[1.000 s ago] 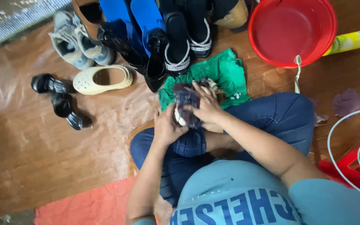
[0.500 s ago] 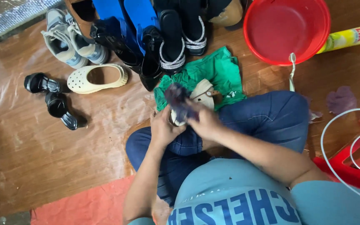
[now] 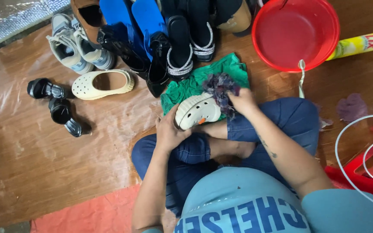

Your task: Cleaning white clogs using a toothbrush, soapy water, and a cloth while sitting on the floor.

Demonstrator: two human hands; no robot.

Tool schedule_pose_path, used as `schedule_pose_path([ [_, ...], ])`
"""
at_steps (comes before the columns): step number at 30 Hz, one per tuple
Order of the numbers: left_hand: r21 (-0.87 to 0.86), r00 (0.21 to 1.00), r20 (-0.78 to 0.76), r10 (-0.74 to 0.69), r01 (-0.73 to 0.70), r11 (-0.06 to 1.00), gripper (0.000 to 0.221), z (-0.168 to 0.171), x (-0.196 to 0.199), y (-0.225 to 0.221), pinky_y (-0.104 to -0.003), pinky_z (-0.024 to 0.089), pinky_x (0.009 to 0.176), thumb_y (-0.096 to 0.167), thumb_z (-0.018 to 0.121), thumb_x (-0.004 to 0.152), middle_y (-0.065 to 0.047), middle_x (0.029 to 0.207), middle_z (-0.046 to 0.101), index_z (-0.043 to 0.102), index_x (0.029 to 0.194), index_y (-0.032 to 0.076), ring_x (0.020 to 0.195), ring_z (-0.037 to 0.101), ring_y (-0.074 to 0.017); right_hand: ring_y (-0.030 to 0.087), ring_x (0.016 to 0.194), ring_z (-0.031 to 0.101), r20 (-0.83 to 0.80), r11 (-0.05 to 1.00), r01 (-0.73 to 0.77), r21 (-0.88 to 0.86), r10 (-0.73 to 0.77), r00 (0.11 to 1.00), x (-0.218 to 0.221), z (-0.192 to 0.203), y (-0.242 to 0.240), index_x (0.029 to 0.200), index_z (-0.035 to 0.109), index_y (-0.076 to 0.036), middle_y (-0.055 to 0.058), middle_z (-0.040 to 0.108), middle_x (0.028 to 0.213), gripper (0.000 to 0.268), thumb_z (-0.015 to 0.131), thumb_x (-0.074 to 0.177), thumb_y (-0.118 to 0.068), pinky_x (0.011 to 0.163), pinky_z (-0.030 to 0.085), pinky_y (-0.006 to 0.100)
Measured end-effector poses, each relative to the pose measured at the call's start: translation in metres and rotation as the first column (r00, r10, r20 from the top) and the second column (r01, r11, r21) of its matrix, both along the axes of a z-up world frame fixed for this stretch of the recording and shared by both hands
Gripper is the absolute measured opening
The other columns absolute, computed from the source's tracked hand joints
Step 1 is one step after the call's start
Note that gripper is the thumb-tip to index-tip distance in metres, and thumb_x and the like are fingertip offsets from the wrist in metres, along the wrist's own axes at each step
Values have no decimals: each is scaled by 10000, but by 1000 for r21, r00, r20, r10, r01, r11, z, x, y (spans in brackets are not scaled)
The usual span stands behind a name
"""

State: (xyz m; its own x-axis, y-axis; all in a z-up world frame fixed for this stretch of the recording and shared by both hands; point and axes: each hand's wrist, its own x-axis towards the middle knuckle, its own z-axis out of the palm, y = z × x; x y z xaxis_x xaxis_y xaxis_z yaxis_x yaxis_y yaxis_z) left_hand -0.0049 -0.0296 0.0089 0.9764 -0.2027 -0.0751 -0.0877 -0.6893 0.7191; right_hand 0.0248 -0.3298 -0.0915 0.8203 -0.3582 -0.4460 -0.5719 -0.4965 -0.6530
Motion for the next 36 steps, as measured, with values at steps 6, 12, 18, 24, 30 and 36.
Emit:
schedule_pose_path([
  [6,-49,998,-70,11,-15,999,1021,-13,4,4,-764,210,1110,367,959,575,-147,1291,682,518,1463,126,1239,613,-383,270,1018,712,312,980,-96,176,37,949,-18,120,-1,1104,781,-151,121,760,1020,290,821,889,-341,832,540,378],
  [12,-57,998,-63,-4,1,998,1005,-10,0,7,-778,177,1111,318,940,631,-175,1309,664,477,1493,90,1259,588,-400,417,1354,464,163,923,-384,-27,384,909,-15,210,-3,1371,649,-259,209,506,1447,366,580,1013,-224,1127,377,527],
  [18,-64,999,-47,-23,20,998,1003,-10,0,7,-758,184,1107,318,933,631,-181,1286,669,475,1489,73,1245,593,-412,444,1319,535,-96,873,-481,-82,473,876,-24,291,6,1454,598,-188,265,607,1371,447,434,1062,-327,1128,386,564],
  [24,-44,999,-41,-23,22,999,1020,-14,2,7,-740,211,1107,357,935,614,-161,1283,677,475,1490,107,1240,601,-402,375,1265,590,247,908,-405,-110,420,873,-33,274,1,1450,623,-168,223,666,1306,404,498,1070,-217,1082,432,500],
  [30,-43,997,-74,-29,26,999,1017,-16,2,7,-744,167,1122,325,919,620,-180,1316,652,461,1500,103,1275,570,-413,355,1266,602,567,840,-531,112,385,728,-44,229,34,1380,661,-155,192,674,1327,545,793,852,-130,1078,471,476],
  [36,-11,991,-130,-23,22,1000,1026,-5,-2,9,-744,160,1130,208,880,596,-159,1348,641,441,1523,152,1313,548,-397,280,1062,729,345,824,-544,159,470,812,-31,160,41,1385,663,-204,124,733,1238,575,826,840,-286,928,553,425],
])
